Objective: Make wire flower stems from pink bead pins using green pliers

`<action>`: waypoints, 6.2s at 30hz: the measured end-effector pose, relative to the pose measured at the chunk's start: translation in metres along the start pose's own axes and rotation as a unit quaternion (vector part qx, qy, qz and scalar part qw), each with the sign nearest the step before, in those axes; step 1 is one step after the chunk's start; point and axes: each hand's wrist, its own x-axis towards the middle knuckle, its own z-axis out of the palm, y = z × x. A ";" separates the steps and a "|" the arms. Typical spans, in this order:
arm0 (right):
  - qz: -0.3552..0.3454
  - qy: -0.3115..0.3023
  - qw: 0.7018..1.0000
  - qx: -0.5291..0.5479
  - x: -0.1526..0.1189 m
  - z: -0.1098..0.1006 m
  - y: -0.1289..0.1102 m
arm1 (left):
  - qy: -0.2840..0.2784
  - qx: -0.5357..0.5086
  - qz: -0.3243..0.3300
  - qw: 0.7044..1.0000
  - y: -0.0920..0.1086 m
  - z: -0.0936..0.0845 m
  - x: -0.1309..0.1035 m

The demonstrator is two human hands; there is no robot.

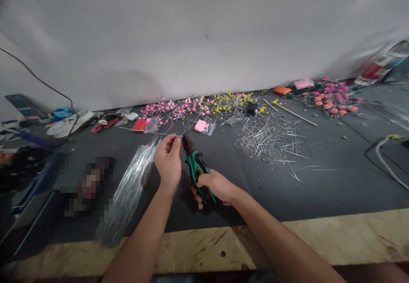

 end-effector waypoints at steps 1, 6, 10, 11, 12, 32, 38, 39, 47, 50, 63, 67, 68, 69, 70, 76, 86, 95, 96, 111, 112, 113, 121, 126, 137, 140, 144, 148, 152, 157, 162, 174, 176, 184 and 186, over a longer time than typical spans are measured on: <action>0.001 0.002 1.000 -0.011 0.000 0.000 0.000 | 0.002 -0.002 -0.002 1.000 0.000 0.000 0.000; 0.001 0.002 1.000 -0.026 0.000 -0.001 0.001 | 0.003 0.020 0.000 1.000 0.000 -0.001 0.001; -0.003 0.008 1.000 -0.021 0.001 0.001 0.001 | -0.006 0.013 -0.002 1.000 0.000 -0.001 0.002; -0.003 0.007 1.000 -0.021 0.001 0.002 0.001 | -0.006 0.009 -0.002 1.000 0.000 -0.001 0.003; -0.002 0.007 1.000 -0.021 0.001 0.002 0.001 | -0.004 0.007 -0.003 1.000 0.000 -0.001 0.004; 0.008 0.000 1.000 -0.012 0.002 0.001 0.001 | 0.027 -0.063 -0.089 0.994 0.007 0.002 0.009; 0.013 0.000 1.000 -0.018 0.002 0.001 0.000 | 0.035 -0.106 -0.071 0.991 0.008 0.003 0.010; 0.015 0.000 1.000 -0.018 0.002 0.001 0.000 | 0.027 -0.108 -0.064 0.992 0.008 0.002 0.010; 0.028 -0.028 0.999 0.019 0.001 -0.003 0.000 | -0.052 -0.082 0.021 0.995 0.003 -0.003 0.011; 0.047 -0.062 0.995 0.060 0.001 -0.007 -0.002 | -0.094 -0.064 0.037 0.993 -0.002 -0.005 0.013; 0.058 -0.108 0.987 0.099 0.001 -0.013 -0.001 | -0.089 -0.192 -0.090 0.973 -0.023 0.002 0.018; 0.055 -0.109 0.987 0.101 0.001 -0.014 -0.002 | -0.095 -0.153 -0.080 0.980 -0.021 0.001 0.015; 0.055 -0.109 0.987 0.100 0.001 -0.014 -0.002 | -0.099 -0.130 -0.066 0.984 -0.020 0.001 0.015; 0.055 -0.109 0.988 0.098 0.001 -0.013 -0.002 | -0.101 -0.106 -0.050 0.988 -0.019 0.000 0.014; 0.054 -0.108 0.988 0.097 0.001 -0.013 -0.001 | -0.102 -0.083 -0.035 0.991 -0.018 -0.001 0.014; 0.055 -0.109 0.988 0.099 0.001 -0.012 -0.002 | -0.128 0.007 0.029 0.991 -0.017 -0.002 0.014; 0.048 -0.086 0.992 0.081 0.001 -0.007 -0.002 | -0.078 0.030 0.070 0.994 -0.005 -0.003 0.011; 0.046 -0.084 0.992 0.079 0.001 -0.009 -0.001 | -0.076 0.033 0.050 0.995 -0.009 -0.006 0.011; 0.046 -0.084 0.992 0.078 0.001 -0.009 0.000 | -0.078 0.027 0.044 0.996 -0.010 -0.005 0.011; 0.053 -0.075 0.993 0.075 0.000 -0.008 -0.002 | -0.114 0.020 0.043 0.992 -0.024 -0.003 0.015; 0.052 -0.074 0.993 0.074 0.000 -0.008 -0.002 | -0.119 0.025 0.052 0.991 -0.023 -0.002 0.015; 0.051 -0.074 0.993 0.073 0.000 -0.008 -0.002 | -0.122 0.027 0.058 0.990 -0.022 -0.002 0.015; 0.039 -0.070 0.995 0.068 0.002 -0.008 0.002 | -0.089 0.036 0.075 0.993 -0.007 -0.003 0.011; 0.040 -0.051 0.996 0.056 0.000 -0.008 -0.002 | -0.104 0.032 0.050 0.993 -0.008 -0.006 0.014; -0.030 0.097 0.976 -0.194 -0.003 -0.009 -0.006 | -0.070 -0.121 -0.064 0.988 -0.002 -0.005 0.018; -0.067 0.144 0.950 -0.270 -0.006 -0.010 -0.007 | -0.079 -0.196 -0.091 0.973 0.002 -0.004 0.018; -0.098 0.185 0.919 -0.334 -0.010 -0.006 -0.011 | -0.083 -0.245 -0.108 0.960 0.007 -0.005 0.018; -0.134 0.205 0.912 -0.329 -0.010 0.000 -0.013 | -0.081 -0.270 -0.129 0.951 0.006 -0.005 0.019; -0.142 0.186 0.927 -0.294 -0.009 0.001 -0.014 | -0.072 -0.292 -0.150 0.942 0.004 -0.004 0.019; -0.126 0.180 0.933 -0.285 -0.011 -0.003 -0.019 | -0.069 -0.271 -0.149 0.949 0.000 -0.002 0.018; -0.137 0.181 0.945 -0.237 -0.015 -0.004 -0.024 | -0.070 -0.229 -0.129 0.962 -0.005 -0.003 0.017; -0.158 0.168 0.954 -0.192 -0.020 -0.001 -0.026 | -0.067 -0.208 -0.082 0.972 0.000 -0.004 0.014; -0.176 0.163 0.948 -0.209 -0.020 0.000 -0.027 | -0.065 -0.207 -0.081 0.973 0.002 -0.003 0.013; -0.138 0.152 0.955 -0.212 -0.020 0.003 -0.025 | -0.033 -0.194 -0.063 0.978 0.006 -0.001 0.012; -0.113 0.158 0.959 -0.208 -0.019 0.004 -0.024 | -0.031 -0.193 -0.060 0.979 0.006 0.000 0.011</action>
